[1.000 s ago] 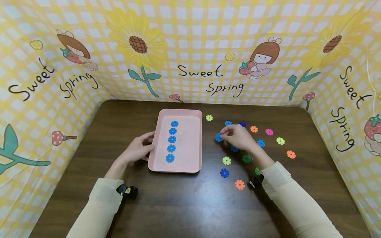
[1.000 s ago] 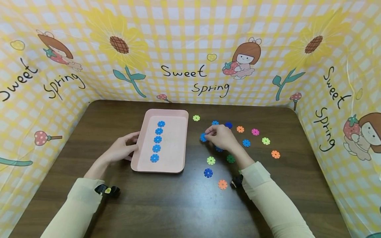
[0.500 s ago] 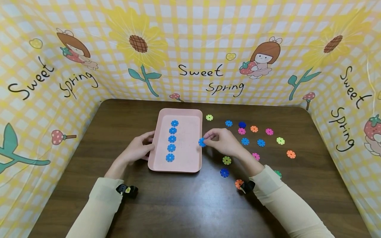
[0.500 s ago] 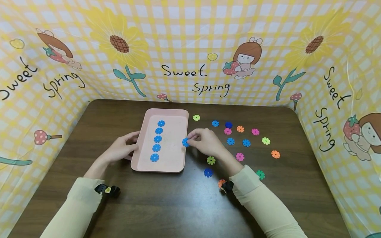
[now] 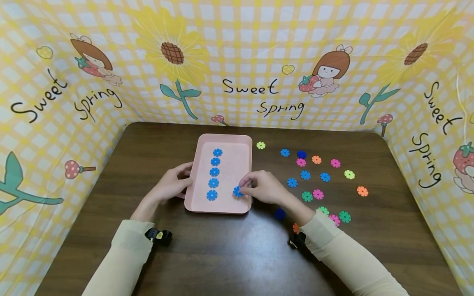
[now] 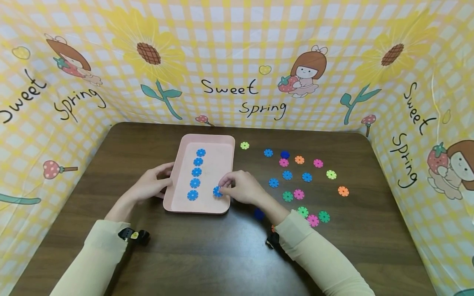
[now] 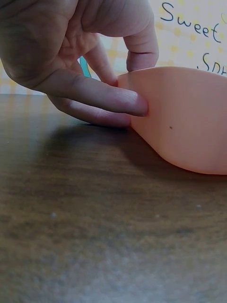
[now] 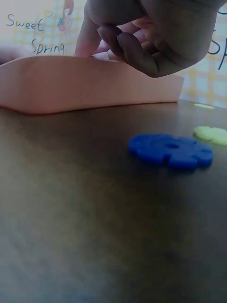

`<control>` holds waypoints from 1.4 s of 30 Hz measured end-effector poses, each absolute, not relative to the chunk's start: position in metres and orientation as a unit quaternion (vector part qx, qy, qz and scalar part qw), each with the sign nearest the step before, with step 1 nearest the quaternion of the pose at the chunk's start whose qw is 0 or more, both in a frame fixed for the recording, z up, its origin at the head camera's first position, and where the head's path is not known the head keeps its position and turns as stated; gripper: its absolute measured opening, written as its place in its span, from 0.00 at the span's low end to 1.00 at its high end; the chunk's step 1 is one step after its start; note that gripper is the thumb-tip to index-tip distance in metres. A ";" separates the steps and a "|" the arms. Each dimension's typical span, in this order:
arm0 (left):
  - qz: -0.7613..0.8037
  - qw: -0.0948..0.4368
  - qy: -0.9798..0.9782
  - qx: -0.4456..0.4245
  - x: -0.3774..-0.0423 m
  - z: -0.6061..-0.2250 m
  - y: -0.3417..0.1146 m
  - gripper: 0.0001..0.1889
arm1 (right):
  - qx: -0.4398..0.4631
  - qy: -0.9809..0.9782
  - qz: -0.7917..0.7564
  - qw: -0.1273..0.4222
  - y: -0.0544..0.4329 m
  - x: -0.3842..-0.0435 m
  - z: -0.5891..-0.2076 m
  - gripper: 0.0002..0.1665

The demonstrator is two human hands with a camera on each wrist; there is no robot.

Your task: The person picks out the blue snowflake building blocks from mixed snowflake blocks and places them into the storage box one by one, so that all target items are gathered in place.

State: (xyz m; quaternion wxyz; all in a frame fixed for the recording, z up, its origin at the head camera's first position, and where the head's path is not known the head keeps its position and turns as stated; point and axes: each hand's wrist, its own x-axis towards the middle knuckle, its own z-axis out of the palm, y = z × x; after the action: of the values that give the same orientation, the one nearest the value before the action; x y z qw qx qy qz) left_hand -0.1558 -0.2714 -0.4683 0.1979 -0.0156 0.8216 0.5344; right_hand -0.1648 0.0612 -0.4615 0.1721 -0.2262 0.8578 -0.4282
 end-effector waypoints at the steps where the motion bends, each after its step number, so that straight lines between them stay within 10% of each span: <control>1: 0.534 0.197 0.822 -0.016 -0.156 -0.468 -0.271 0.36 | -0.227 0.859 -0.425 0.173 0.060 -0.164 -0.463 0.02; 42: 0.529 0.198 0.825 -0.021 -0.155 -0.467 -0.270 0.35 | -0.169 0.887 -0.420 0.095 0.133 -0.169 -0.451 0.19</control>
State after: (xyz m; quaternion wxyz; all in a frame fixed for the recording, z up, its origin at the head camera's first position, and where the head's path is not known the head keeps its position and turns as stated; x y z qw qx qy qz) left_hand -0.1547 -0.2704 -0.4675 0.1980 -0.0206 0.8250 0.5290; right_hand -0.1689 0.1333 -0.4506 0.0951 -0.1686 0.8866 -0.4201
